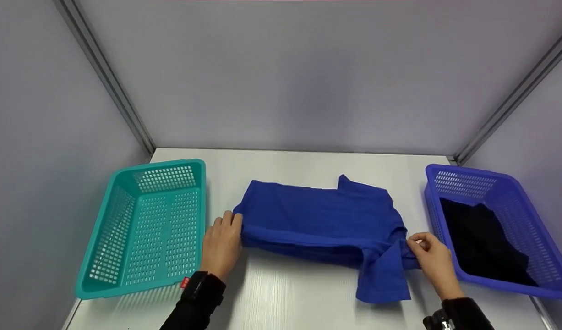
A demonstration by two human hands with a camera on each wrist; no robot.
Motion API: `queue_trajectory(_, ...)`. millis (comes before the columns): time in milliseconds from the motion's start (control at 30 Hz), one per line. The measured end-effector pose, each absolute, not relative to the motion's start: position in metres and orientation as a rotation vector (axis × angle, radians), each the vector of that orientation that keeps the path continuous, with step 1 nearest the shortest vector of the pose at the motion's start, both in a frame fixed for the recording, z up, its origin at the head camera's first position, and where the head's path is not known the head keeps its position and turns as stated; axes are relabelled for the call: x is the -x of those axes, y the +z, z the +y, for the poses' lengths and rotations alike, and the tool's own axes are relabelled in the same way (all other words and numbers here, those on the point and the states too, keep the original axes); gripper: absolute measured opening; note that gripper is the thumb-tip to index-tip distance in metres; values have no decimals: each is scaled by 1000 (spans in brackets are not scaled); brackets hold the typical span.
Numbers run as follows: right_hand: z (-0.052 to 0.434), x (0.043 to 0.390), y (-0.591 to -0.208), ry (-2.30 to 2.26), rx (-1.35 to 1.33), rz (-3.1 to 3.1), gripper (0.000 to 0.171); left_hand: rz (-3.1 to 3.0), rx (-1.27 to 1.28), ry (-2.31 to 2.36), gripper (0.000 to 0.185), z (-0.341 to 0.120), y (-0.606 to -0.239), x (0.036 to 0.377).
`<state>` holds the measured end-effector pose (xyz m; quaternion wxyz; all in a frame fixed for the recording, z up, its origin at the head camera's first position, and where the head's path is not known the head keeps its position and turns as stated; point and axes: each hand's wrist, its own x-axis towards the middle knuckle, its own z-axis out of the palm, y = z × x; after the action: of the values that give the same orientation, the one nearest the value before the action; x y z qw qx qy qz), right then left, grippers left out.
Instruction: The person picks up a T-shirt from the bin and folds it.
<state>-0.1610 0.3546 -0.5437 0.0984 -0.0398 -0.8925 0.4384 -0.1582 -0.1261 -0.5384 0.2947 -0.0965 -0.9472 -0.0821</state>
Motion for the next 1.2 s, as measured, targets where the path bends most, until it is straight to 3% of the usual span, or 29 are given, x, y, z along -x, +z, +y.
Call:
queue_trajectory(133,341,152,-572,573,-308,-2531,28,-2525,262,-234,26,-127,-545,156)
queue_trajectory(267,335,133,-591,421,-812,-2669,24,-2524,252,-221,27,-129,-551,153)
queue_trajectory(333,340,124,-595,410,-922,-2867,37,-2526,244,-218,28,-130,-551,152)
queue_trajectory(400,349,118,-598,387,-922,-3032,58,-2534,239,-224,28,-131,-550,151)
queue_trajectory(467,358,113,-601,338,-907,-3072,64,-2546,236,-233,26,-132,-549,150)
queue_trajectory(600,371,108,-612,263,-971,-2773,36,-2584,218,-263,22,-134,-545,149)
queue_trajectory(700,373,107,-615,404,-872,-2568,33,-2622,197,-298,17,-136,-542,148)
queue_trajectory(900,362,107,-567,1511,-208,-2270,17,-2661,185,-506,12,-138,-531,141)
queue_trajectory(1000,359,108,-533,1831,-35,-1980,17,-2652,177,-677,11,-141,-523,137)
queue_trajectory(1100,362,104,-509,1988,-110,-1790,21,-2674,166,-891,10,-146,-513,133)
queue_trajectory(1200,373,98,-492,2202,-395,-1661,29,-2731,170,-1089,11,-152,-501,128)
